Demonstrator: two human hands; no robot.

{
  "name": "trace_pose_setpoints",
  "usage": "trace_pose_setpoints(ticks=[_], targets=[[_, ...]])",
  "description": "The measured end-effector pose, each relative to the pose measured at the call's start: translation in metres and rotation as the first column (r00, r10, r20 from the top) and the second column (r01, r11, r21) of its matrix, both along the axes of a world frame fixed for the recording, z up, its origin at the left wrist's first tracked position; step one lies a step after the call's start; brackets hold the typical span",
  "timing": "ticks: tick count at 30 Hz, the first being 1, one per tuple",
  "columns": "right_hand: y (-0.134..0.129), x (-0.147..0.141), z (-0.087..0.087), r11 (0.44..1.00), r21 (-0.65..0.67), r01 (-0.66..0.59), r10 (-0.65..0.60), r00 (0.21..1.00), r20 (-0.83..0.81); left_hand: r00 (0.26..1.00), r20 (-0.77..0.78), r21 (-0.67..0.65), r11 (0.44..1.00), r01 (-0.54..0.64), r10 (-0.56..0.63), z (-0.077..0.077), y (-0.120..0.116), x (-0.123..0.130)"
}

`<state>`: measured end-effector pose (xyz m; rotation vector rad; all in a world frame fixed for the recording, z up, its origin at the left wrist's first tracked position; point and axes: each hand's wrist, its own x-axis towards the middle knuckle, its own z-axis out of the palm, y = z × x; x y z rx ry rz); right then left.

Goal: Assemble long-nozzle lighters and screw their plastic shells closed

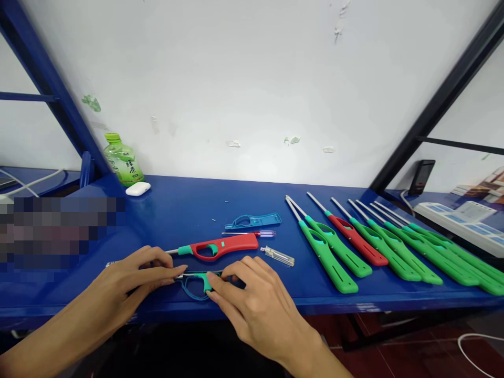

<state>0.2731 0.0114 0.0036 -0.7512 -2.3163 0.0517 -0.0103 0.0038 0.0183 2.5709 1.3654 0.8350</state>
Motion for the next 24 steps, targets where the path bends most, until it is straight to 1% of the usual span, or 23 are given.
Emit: trace_pose_setpoints(ticks=[2,11,15,17,21,24], targets=[[0.000,0.000,0.000,1.000,-0.003,0.000,0.000,1.000,-0.001,0.999,-0.033,-0.024,1.000,-0.001,0.000,-0.001,0.000,-0.003],[0.002,-0.001,-0.001,1.000,0.006,0.005,-0.005,1.000,-0.002,0.994,-0.094,0.084,0.994,0.066,-0.058,-0.001,0.004,-0.008],[0.001,-0.001,0.000,1.000,-0.010,0.008,-0.008,1.000,0.003,0.988,-0.148,0.024,0.999,0.048,-0.043,-0.003,0.003,-0.014],[0.001,-0.001,0.001,1.000,-0.014,0.007,-0.007,1.000,0.004,0.987,-0.157,0.025,0.999,0.044,-0.039,-0.002,0.003,-0.014],[0.000,0.000,0.002,1.000,-0.011,0.006,-0.006,1.000,0.004,0.992,-0.122,0.142,0.988,0.061,-0.044,0.002,0.002,-0.005],[0.000,0.000,0.001,1.000,-0.027,0.008,-0.008,1.000,0.018,0.996,-0.081,0.236,0.970,0.051,-0.033,0.002,-0.001,0.003]])
